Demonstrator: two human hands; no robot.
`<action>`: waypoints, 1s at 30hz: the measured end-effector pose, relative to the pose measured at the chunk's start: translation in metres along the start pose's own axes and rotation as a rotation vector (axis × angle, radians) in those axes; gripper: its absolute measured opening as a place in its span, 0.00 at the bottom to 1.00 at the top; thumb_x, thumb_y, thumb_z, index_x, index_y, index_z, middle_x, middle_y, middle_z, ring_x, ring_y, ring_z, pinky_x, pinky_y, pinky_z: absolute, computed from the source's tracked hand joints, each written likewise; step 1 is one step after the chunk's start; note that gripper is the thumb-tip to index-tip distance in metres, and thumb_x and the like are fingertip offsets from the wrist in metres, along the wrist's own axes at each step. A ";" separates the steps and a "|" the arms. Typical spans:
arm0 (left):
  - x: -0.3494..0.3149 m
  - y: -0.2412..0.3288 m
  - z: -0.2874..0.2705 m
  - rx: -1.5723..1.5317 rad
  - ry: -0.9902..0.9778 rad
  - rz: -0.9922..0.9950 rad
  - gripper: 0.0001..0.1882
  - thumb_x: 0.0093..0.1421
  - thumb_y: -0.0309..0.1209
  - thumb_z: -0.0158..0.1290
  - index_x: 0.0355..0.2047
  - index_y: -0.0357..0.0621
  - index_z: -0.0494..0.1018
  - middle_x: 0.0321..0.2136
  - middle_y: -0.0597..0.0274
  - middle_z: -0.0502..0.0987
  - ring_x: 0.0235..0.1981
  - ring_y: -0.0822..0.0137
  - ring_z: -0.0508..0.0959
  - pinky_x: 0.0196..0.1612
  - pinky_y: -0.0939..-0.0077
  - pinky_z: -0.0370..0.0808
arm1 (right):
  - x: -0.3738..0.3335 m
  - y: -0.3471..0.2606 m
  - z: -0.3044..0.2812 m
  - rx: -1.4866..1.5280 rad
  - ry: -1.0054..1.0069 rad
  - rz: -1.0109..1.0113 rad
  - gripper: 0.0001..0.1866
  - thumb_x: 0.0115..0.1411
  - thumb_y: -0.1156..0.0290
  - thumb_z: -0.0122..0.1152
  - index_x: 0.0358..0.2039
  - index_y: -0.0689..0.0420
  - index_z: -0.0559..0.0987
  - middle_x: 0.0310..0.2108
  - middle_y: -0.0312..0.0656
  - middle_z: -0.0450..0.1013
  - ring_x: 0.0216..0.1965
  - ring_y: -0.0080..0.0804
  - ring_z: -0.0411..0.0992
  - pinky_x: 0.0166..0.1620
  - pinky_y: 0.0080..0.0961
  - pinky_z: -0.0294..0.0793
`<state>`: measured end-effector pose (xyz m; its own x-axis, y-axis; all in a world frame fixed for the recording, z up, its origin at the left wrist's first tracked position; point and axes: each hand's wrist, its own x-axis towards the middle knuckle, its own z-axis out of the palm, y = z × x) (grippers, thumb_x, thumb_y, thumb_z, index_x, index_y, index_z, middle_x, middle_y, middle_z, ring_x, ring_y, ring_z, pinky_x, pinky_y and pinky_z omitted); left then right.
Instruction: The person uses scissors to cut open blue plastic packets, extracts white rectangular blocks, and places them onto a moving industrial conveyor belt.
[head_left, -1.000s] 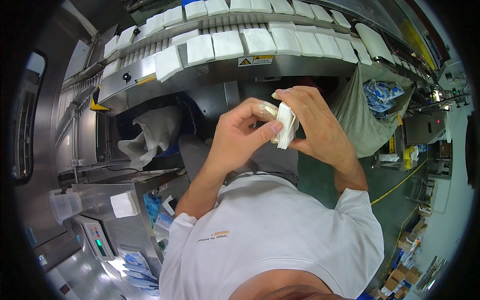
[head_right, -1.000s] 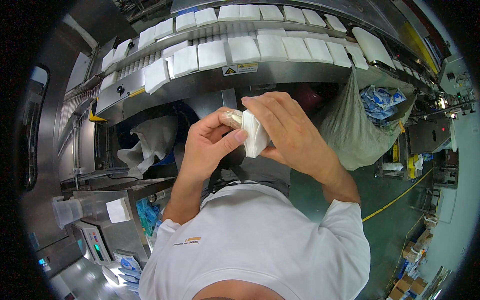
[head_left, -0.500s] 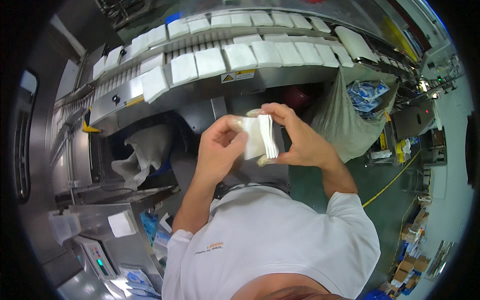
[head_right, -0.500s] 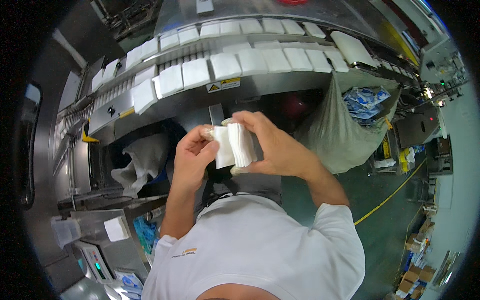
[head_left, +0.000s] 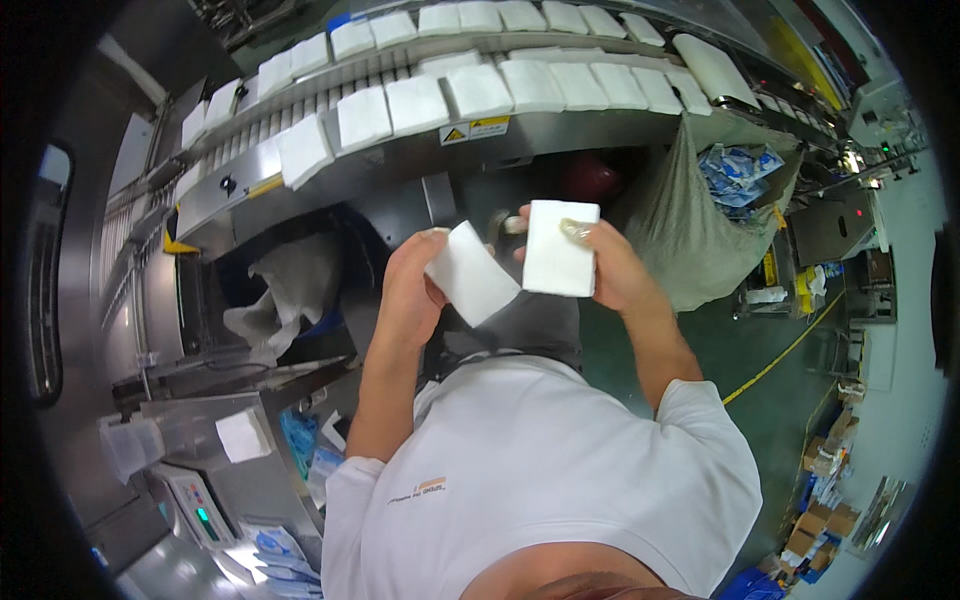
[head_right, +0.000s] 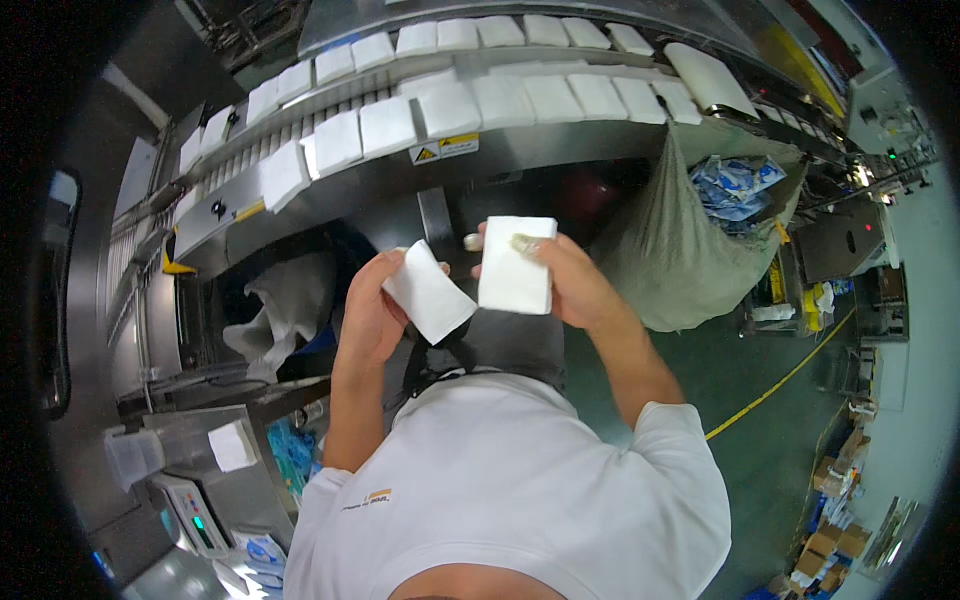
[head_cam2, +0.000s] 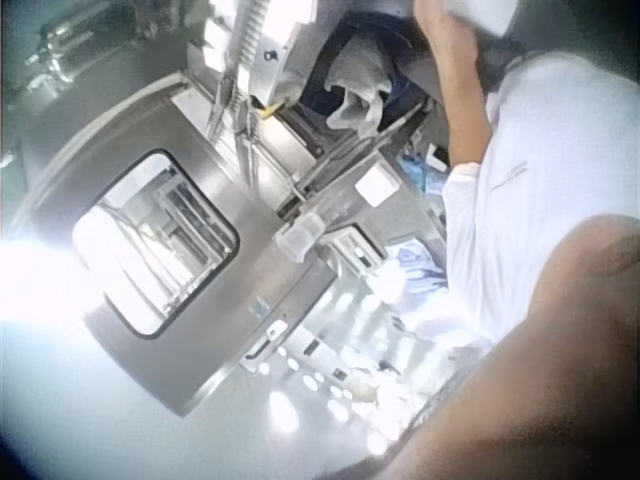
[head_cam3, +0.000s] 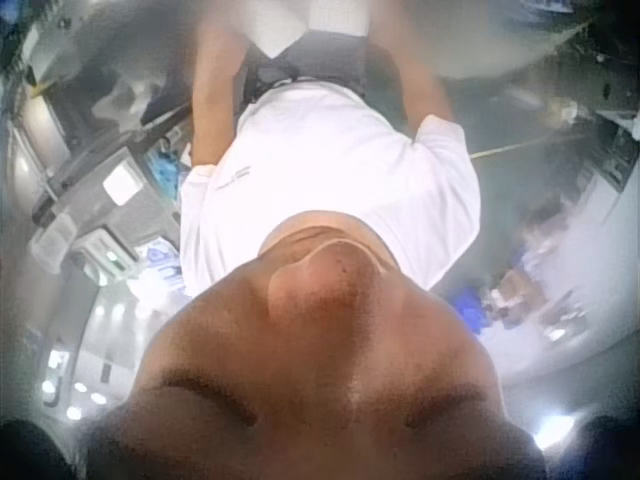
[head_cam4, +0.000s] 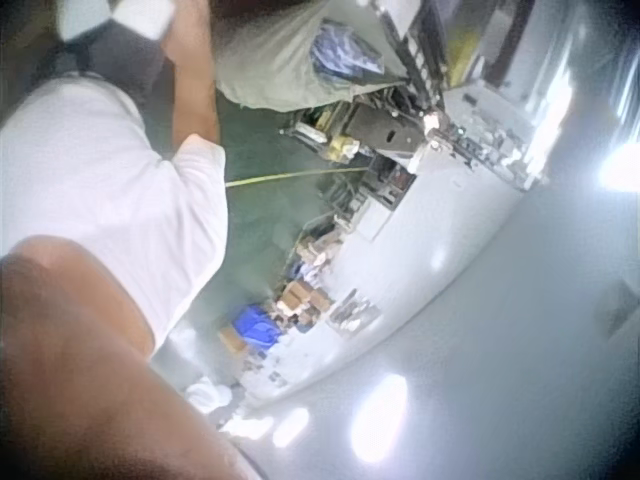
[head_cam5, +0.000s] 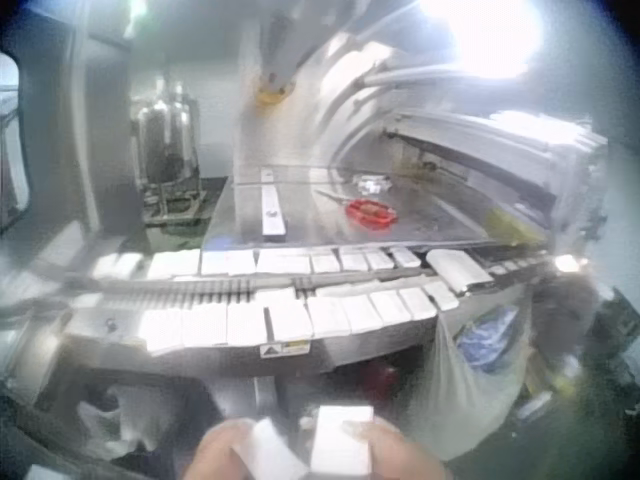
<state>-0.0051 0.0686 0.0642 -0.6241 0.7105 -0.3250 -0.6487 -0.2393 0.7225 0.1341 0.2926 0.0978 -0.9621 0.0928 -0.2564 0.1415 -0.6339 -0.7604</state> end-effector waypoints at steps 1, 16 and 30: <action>-0.001 0.000 0.002 0.008 0.009 -0.036 0.21 0.71 0.41 0.49 0.49 0.32 0.73 0.46 0.40 0.81 0.48 0.52 0.83 0.52 0.61 0.81 | -0.002 0.002 -0.008 0.016 0.005 -0.004 0.31 0.66 0.67 0.51 0.67 0.68 0.65 0.63 0.51 0.71 0.56 0.45 0.77 0.58 0.42 0.80; -0.034 -0.010 0.019 0.262 -0.063 0.205 0.16 0.65 0.23 0.60 0.53 0.37 0.74 0.45 0.63 0.80 0.47 0.75 0.79 0.52 0.76 0.77 | -0.031 -0.023 0.031 -0.502 -0.247 0.101 0.29 0.59 0.83 0.61 0.62 0.61 0.68 0.52 0.38 0.72 0.55 0.24 0.71 0.59 0.28 0.72; -0.055 0.001 0.025 0.057 -0.309 0.285 0.26 0.76 0.39 0.47 0.65 0.33 0.65 0.60 0.53 0.73 0.60 0.66 0.74 0.62 0.68 0.72 | -0.028 0.003 0.057 -0.610 -0.028 -0.247 0.19 0.63 0.85 0.61 0.54 0.66 0.70 0.50 0.48 0.76 0.53 0.28 0.75 0.56 0.28 0.76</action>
<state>0.0395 0.0456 0.0975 -0.6093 0.7884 0.0848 -0.4384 -0.4241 0.7924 0.1479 0.2441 0.1372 -0.9878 0.1543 -0.0211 0.0140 -0.0472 -0.9988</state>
